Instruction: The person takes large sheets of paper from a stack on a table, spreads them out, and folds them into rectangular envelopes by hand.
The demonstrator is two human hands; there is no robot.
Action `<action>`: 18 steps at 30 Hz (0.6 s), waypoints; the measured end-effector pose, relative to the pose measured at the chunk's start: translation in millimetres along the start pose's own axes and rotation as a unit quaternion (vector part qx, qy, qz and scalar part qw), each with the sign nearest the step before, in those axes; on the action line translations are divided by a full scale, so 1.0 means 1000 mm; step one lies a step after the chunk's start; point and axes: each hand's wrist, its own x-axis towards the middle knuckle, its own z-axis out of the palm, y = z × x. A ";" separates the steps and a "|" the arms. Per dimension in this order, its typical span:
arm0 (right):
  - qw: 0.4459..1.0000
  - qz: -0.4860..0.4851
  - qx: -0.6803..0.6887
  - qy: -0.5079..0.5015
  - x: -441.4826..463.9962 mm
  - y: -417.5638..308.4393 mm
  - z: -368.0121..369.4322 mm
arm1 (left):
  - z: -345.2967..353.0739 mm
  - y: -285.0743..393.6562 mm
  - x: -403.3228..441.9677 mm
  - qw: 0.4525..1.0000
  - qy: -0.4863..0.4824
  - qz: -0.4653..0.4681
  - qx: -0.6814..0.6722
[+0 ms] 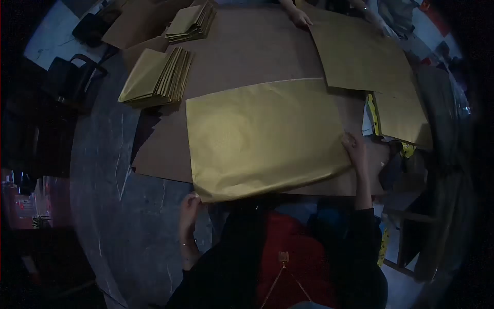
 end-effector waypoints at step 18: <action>0.999 0.000 -0.024 0.027 0.010 0.002 0.008 | 0.021 0.010 0.005 0.999 0.031 -0.028 0.003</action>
